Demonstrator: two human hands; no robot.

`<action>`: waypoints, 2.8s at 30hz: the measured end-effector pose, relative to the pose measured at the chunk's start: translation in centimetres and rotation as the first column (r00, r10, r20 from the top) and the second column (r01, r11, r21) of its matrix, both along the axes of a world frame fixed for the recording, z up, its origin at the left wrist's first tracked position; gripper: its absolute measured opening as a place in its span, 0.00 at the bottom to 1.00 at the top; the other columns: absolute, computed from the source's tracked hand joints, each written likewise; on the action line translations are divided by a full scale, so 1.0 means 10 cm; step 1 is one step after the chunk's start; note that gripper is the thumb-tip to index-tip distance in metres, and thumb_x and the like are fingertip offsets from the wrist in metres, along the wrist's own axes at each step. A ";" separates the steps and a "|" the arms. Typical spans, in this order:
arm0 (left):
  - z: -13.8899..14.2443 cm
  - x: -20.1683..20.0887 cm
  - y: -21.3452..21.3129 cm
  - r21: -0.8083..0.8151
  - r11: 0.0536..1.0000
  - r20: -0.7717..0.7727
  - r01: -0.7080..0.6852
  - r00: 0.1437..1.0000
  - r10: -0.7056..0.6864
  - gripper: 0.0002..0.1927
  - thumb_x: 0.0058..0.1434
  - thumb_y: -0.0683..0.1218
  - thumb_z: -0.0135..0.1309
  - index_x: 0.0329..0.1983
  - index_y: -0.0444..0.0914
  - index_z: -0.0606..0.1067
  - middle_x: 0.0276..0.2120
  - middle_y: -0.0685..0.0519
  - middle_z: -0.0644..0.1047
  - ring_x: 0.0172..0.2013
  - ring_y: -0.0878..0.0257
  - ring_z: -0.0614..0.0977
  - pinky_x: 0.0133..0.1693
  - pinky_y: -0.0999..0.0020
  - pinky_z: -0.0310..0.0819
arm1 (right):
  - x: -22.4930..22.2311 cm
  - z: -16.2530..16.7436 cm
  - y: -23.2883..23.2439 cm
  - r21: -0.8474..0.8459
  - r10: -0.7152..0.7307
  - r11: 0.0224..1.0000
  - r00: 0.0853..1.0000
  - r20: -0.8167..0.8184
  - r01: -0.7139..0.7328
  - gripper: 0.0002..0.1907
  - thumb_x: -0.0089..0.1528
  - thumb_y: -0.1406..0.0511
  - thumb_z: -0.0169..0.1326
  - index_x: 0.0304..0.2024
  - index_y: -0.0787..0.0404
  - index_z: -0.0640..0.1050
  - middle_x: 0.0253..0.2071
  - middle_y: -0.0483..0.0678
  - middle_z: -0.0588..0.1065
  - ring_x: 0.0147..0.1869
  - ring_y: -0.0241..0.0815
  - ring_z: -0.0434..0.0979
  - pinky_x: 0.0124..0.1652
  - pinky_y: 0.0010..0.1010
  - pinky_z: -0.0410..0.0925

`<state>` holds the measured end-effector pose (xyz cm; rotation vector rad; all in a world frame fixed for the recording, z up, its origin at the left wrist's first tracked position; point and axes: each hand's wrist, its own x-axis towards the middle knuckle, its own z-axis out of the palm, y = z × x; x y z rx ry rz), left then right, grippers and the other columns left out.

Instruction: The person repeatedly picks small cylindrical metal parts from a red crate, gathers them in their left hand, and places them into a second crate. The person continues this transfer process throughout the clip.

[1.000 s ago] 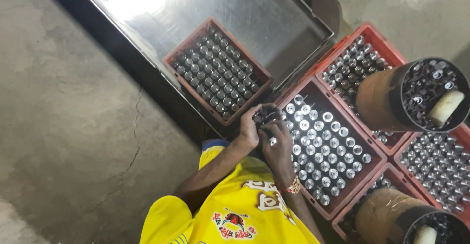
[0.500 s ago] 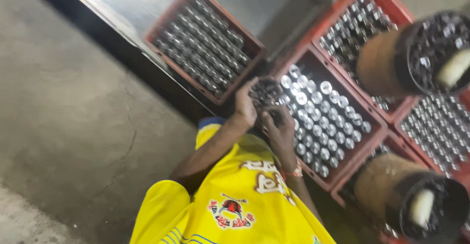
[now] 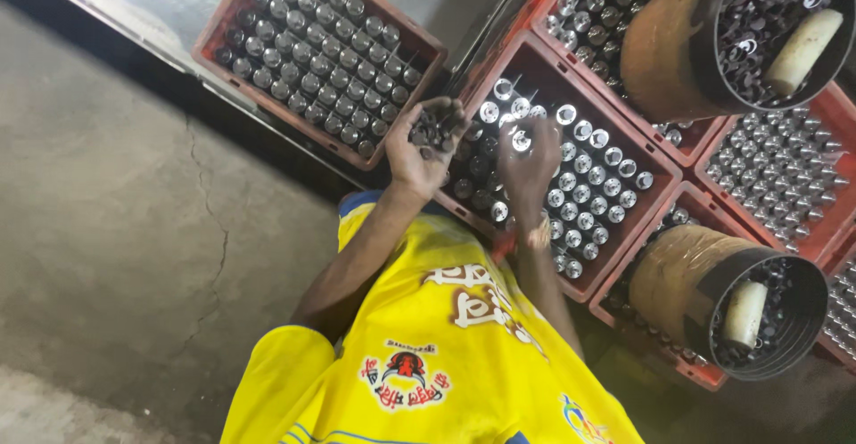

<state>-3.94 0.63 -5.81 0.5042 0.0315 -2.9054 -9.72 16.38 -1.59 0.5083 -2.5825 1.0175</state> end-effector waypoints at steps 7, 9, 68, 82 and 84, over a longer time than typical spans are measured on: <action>-0.01 -0.15 -0.07 -0.045 0.999 0.084 -0.028 0.996 0.031 0.20 0.70 0.49 0.43 0.47 0.26 0.77 0.41 0.38 0.82 0.43 0.49 0.84 0.51 0.53 0.81 | -0.47 -0.34 0.11 0.137 0.094 0.988 0.986 -0.137 -0.076 0.09 0.61 0.69 0.65 0.41 0.60 0.77 0.43 0.54 0.74 0.49 0.57 0.71 0.49 0.49 0.63; 0.02 -0.17 -0.12 0.003 0.999 0.082 -0.033 0.996 0.032 0.20 0.70 0.49 0.43 0.46 0.26 0.77 0.40 0.38 0.82 0.43 0.48 0.85 0.52 0.52 0.81 | -0.37 -0.27 0.05 0.215 0.078 0.976 0.975 -0.207 -0.032 0.11 0.65 0.65 0.64 0.48 0.61 0.79 0.47 0.55 0.74 0.53 0.57 0.71 0.52 0.49 0.62; -0.20 0.04 0.09 -0.121 0.985 0.237 0.124 0.967 -0.093 0.16 0.77 0.50 0.45 0.45 0.34 0.78 0.43 0.44 0.82 0.41 0.54 0.83 0.44 0.59 0.78 | 0.81 0.48 -0.25 -0.166 0.296 0.953 0.884 0.361 -0.252 0.09 0.57 0.72 0.64 0.41 0.64 0.82 0.39 0.50 0.78 0.42 0.42 0.79 0.42 0.32 0.72; -0.12 -0.04 0.06 0.095 0.994 0.080 0.062 0.994 -0.069 0.18 0.71 0.48 0.42 0.42 0.29 0.77 0.43 0.38 0.81 0.48 0.46 0.82 0.60 0.46 0.75 | -0.17 -0.16 0.34 -0.008 -0.173 0.985 0.980 0.099 0.175 0.06 0.60 0.68 0.67 0.35 0.60 0.80 0.37 0.48 0.80 0.41 0.43 0.79 0.44 0.37 0.71; -0.11 -0.07 0.08 0.061 0.994 0.036 0.089 0.995 -0.091 0.18 0.71 0.48 0.42 0.42 0.28 0.77 0.44 0.37 0.81 0.48 0.45 0.82 0.59 0.47 0.74 | -0.36 -0.24 0.40 0.111 -0.160 0.981 0.987 0.026 0.156 0.08 0.59 0.68 0.69 0.33 0.61 0.80 0.37 0.49 0.79 0.42 0.48 0.75 0.43 0.40 0.68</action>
